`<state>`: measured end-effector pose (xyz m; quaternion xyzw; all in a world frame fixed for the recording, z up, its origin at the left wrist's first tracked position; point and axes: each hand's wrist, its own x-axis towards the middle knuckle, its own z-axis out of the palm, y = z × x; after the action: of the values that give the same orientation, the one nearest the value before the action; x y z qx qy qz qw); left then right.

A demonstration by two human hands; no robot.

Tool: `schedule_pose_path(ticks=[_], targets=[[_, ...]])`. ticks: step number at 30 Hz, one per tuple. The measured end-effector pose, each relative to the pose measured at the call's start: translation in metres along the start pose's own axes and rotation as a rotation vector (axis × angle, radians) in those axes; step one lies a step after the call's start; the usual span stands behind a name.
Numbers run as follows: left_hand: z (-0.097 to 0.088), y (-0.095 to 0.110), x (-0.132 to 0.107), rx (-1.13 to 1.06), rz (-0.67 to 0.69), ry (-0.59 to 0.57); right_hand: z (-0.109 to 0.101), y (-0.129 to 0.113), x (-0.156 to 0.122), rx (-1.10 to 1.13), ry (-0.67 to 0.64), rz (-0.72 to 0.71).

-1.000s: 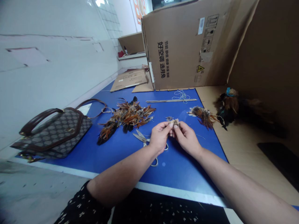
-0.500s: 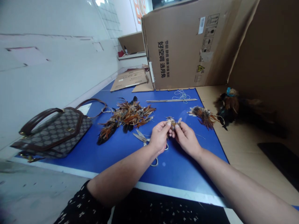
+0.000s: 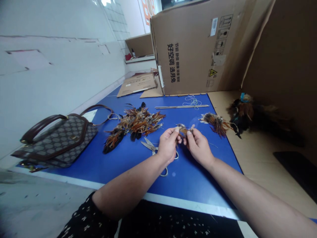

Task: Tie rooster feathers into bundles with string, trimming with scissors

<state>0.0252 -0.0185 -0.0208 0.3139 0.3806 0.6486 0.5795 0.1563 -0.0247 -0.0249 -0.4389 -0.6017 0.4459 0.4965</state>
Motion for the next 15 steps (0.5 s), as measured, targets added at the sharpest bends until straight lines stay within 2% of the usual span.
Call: schedule_pose_path(ticks=[9, 13, 15], targets=[[-0.002, 0.014, 0.007, -0.058, 0.087, 0.126, -0.004, 0.003, 0.002, -0.022, 0.026, -0.014], [-0.006, 0.021, 0.014, -0.064, 0.135, 0.199, -0.012, 0.005, 0.007, 0.011, 0.099, -0.020], [-0.008, 0.021, 0.016, -0.029, 0.131, 0.195, -0.015, 0.005, 0.009, 0.027, 0.148, -0.021]])
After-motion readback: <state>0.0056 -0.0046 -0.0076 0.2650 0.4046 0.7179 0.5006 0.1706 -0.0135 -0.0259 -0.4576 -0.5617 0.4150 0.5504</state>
